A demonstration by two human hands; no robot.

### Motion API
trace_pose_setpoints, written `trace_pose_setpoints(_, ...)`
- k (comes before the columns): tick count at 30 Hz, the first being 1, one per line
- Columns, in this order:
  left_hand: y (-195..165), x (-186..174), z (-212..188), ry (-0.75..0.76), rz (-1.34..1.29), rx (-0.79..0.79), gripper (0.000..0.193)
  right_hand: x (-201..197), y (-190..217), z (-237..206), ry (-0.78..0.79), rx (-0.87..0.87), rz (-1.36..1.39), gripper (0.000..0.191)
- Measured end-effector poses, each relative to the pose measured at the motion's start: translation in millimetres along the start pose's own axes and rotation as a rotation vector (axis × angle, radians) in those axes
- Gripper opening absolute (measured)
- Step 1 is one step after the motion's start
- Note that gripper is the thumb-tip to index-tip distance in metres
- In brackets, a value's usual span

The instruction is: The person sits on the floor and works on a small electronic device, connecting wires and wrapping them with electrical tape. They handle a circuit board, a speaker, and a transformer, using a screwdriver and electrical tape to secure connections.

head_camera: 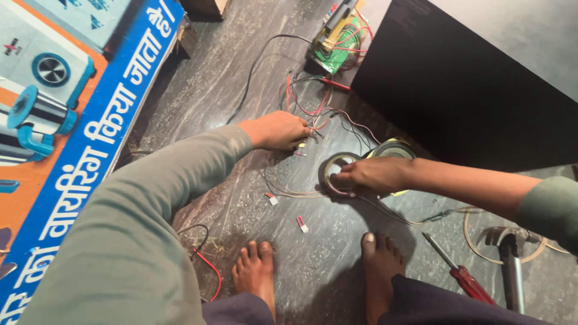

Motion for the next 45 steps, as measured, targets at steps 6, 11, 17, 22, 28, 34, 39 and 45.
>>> trace_pose_setpoints(6,5,-4,-4,0.019,-0.065,-0.102,0.020,-26,-53,49,-0.360,0.417,0.091,0.027)
trace_pose_setpoints(11,8,7,8,-0.043,-0.138,-0.149,0.019,-22,-90,74,-0.346,0.622,0.093,0.029)
trace_pose_setpoints(17,1,13,24,-0.245,-0.136,0.017,0.020,-10,-98,71,-0.372,0.445,0.067,0.019)
trace_pose_setpoints(22,-6,16,33,-0.144,-0.087,-0.006,0.015,-20,-98,39,-0.310,0.546,0.304,0.017)
trace_pose_setpoints(28,-26,11,37,-0.403,-0.330,-0.177,0.031,-42,-84,10,-0.445,0.553,0.598,0.022)
trace_pose_setpoints(34,-42,-7,43,-0.453,-0.487,-0.304,0.030,-54,-73,-5,-0.517,0.604,0.798,0.025)
trace_pose_setpoints(39,-45,-25,45,-0.459,-0.410,-0.362,0.027,-53,-72,-5,-0.551,0.611,0.936,0.025)
trace_pose_setpoints(45,-52,-39,34,-0.466,-0.366,-0.284,0.037,-56,-62,-9,-0.511,0.522,1.070,0.025)
Point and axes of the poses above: each hand's wrist, its own z-axis towards the middle knuckle, its own x-axis out of the palm, y = z × x, the point moved 3 cm from there along z, towards the middle knuckle, and after that the axes turned 1 degree about -x, right-handed, at the moved point
